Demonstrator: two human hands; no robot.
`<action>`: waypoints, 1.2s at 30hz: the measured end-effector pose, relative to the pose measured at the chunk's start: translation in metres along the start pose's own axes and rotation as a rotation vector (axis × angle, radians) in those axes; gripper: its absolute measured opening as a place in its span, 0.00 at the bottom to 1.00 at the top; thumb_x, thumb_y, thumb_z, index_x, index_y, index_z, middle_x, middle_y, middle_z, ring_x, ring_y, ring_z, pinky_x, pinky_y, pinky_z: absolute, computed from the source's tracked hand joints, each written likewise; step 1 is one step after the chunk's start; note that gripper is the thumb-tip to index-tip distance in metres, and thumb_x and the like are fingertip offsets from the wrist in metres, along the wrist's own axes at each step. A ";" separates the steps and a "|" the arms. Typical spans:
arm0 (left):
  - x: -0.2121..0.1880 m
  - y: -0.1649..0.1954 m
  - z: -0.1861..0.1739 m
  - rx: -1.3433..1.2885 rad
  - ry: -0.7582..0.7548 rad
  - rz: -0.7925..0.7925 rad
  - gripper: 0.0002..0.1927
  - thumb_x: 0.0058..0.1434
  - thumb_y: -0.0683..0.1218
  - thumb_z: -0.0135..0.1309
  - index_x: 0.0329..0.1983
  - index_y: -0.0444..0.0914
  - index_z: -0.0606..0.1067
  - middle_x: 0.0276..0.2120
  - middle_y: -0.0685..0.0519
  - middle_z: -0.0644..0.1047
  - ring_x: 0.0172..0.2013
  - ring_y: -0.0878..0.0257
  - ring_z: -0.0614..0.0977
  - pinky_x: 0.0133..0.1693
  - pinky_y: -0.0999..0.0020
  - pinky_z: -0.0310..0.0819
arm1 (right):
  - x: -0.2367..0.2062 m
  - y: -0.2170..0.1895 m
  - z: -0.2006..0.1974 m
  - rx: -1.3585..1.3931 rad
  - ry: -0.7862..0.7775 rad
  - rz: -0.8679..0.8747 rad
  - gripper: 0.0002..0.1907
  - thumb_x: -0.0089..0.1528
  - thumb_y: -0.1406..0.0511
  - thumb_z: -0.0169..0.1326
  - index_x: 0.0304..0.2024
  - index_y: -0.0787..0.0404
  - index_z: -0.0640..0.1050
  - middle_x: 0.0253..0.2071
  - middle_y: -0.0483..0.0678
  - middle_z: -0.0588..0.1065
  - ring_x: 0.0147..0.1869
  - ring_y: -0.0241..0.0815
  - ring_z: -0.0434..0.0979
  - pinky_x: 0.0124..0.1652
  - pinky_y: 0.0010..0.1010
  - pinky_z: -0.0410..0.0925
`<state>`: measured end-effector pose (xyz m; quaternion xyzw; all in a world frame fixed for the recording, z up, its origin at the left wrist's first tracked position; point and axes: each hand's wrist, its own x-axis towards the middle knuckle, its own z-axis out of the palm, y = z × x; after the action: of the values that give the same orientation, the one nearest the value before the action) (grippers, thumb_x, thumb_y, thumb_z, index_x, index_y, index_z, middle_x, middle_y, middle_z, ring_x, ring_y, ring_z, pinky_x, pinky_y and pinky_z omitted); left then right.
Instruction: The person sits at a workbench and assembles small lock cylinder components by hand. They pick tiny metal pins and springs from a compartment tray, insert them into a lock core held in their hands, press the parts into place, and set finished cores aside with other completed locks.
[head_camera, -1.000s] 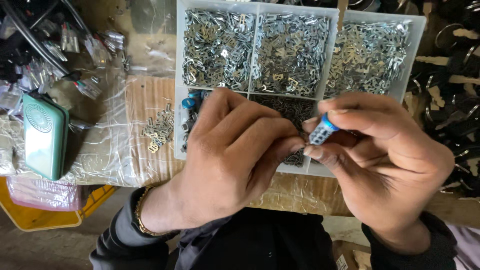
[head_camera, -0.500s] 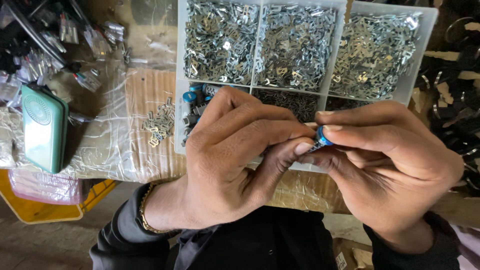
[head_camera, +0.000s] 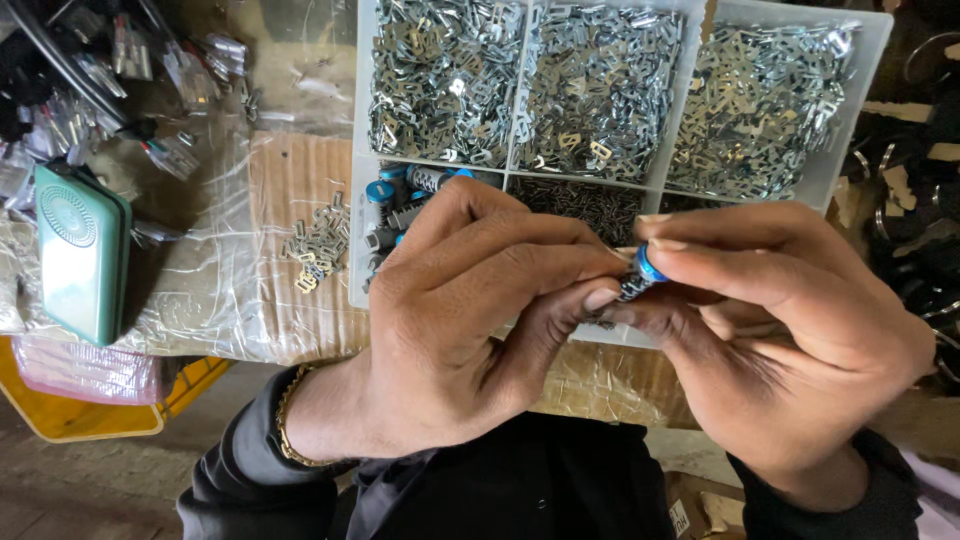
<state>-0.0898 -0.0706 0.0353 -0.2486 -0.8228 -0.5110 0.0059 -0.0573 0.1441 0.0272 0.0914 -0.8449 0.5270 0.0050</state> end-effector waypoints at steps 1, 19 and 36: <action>0.000 0.000 0.000 -0.001 0.005 -0.002 0.07 0.64 0.39 0.66 0.43 0.36 0.81 0.42 0.51 0.83 0.41 0.60 0.80 0.44 0.68 0.73 | -0.001 0.001 -0.001 0.013 -0.003 0.000 0.15 0.58 0.76 0.64 0.46 0.69 0.77 0.52 0.60 0.76 0.39 0.33 0.83 0.39 0.18 0.78; -0.004 -0.004 0.006 0.067 0.059 0.048 0.08 0.63 0.37 0.66 0.42 0.33 0.78 0.40 0.49 0.82 0.40 0.58 0.81 0.40 0.68 0.76 | 0.002 -0.007 0.000 -0.018 -0.024 0.043 0.12 0.61 0.76 0.62 0.46 0.69 0.77 0.52 0.60 0.76 0.43 0.36 0.84 0.40 0.20 0.80; -0.003 -0.004 0.007 0.024 0.047 0.078 0.09 0.63 0.41 0.67 0.41 0.34 0.78 0.38 0.49 0.81 0.40 0.58 0.82 0.42 0.66 0.77 | -0.001 -0.001 -0.001 -0.064 -0.047 -0.084 0.13 0.57 0.75 0.65 0.42 0.67 0.77 0.49 0.59 0.75 0.45 0.37 0.82 0.39 0.23 0.78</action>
<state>-0.0870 -0.0680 0.0276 -0.2681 -0.8182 -0.5063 0.0482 -0.0563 0.1442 0.0287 0.1391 -0.8567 0.4967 0.0103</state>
